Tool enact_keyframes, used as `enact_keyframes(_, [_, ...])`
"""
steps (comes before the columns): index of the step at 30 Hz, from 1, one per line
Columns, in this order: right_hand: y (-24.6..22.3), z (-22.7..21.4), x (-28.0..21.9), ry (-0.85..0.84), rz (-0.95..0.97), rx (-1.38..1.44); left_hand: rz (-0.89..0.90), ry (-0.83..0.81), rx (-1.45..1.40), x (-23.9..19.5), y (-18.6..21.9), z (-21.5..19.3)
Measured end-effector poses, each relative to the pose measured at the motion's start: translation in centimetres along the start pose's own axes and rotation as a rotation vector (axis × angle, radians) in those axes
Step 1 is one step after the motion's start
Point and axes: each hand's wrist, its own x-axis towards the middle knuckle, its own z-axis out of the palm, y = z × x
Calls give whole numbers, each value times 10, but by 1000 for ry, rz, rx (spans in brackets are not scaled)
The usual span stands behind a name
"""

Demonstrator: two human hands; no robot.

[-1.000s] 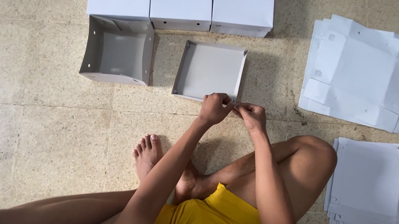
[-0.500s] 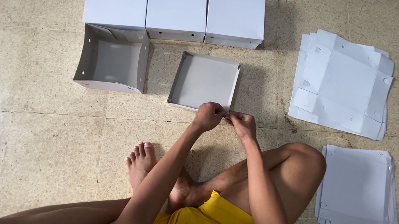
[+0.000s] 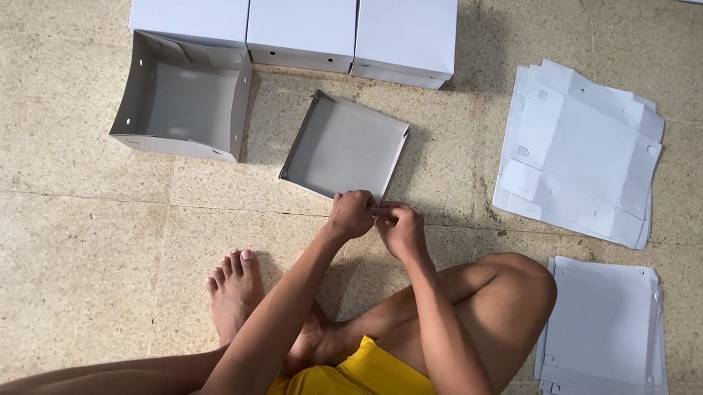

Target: The person sits on the floor and assembles white cardboard boxes by folding flaps and inserting tabs into slots. The person handles multiple flat cardboard pieces, folds them into box shapes, and stacks the completed boxes.

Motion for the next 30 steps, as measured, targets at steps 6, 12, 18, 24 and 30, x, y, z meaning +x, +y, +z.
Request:
enact_keyframes(6, [10, 1, 4, -27, 30, 16, -14, 20, -41, -10, 14, -12])
enact_keyframes(12, [29, 6, 9, -21, -20, 11, -35, 34, -73, -9, 14, -6])
enact_keyframes(18, [21, 4, 8, -43, -47, -12, -82, 50, -60, -4, 10, 3])
enact_keyframes(24, [13, 2, 4, -67, -35, 4, -100, 82, -31, -5, 7, 9])
enact_keyframes(30, [9, 3, 5, -69, -36, -13, -109, 51, -41, -16, 18, -8])
